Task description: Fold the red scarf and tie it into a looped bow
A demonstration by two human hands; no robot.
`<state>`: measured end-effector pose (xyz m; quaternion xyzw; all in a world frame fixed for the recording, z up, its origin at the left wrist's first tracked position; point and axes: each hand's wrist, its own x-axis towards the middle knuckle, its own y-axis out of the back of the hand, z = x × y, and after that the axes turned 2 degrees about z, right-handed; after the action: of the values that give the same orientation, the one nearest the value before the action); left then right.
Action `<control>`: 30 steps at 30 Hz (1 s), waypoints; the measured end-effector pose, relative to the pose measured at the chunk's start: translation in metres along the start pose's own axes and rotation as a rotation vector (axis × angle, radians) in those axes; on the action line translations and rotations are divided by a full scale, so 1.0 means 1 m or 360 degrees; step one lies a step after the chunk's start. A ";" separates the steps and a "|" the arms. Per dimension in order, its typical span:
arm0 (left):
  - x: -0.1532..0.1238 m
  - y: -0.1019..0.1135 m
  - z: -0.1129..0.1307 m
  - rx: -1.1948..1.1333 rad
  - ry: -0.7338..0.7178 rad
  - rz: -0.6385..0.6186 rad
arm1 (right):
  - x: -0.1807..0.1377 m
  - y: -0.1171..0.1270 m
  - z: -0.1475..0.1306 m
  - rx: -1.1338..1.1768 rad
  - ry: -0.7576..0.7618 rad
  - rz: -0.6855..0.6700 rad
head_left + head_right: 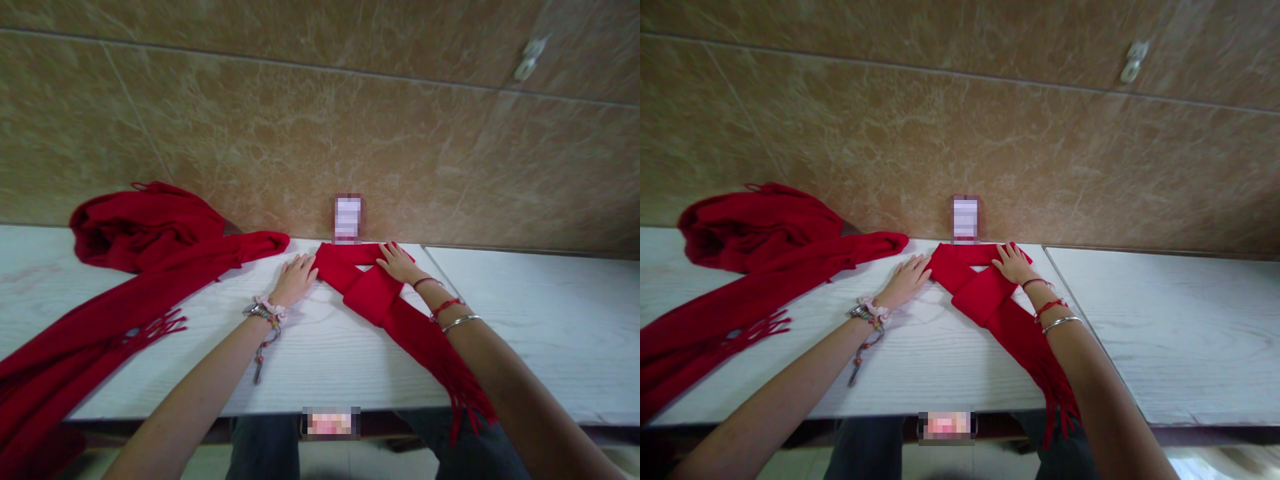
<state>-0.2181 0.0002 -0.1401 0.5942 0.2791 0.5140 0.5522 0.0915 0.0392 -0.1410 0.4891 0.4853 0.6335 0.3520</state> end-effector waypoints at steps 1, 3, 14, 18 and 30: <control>0.000 0.000 0.000 0.0000 -0.0002 0.0005 | 0.000 0.004 -0.005 0.0027 -0.0071 -0.0014; 0.000 0.001 0.001 -0.0003 -0.0033 0.0012 | -0.001 0.015 -0.021 0.0106 -0.0151 -0.0049; -0.001 0.003 -0.004 0.0023 -0.0542 -0.0087 | -0.071 0.044 -0.076 0.0432 0.0196 -0.0103; -0.008 0.013 0.012 -0.0069 -0.0748 0.0047 | -0.104 0.048 -0.052 0.0512 0.0187 0.0005; -0.018 0.017 0.043 -0.0022 -0.1183 -0.0122 | -0.134 0.058 -0.082 0.0586 0.0155 -0.0138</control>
<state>-0.1886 -0.0357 -0.1239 0.7255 0.0781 0.2441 0.6387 0.0507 -0.1227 -0.1267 0.4926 0.6300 0.5413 0.2595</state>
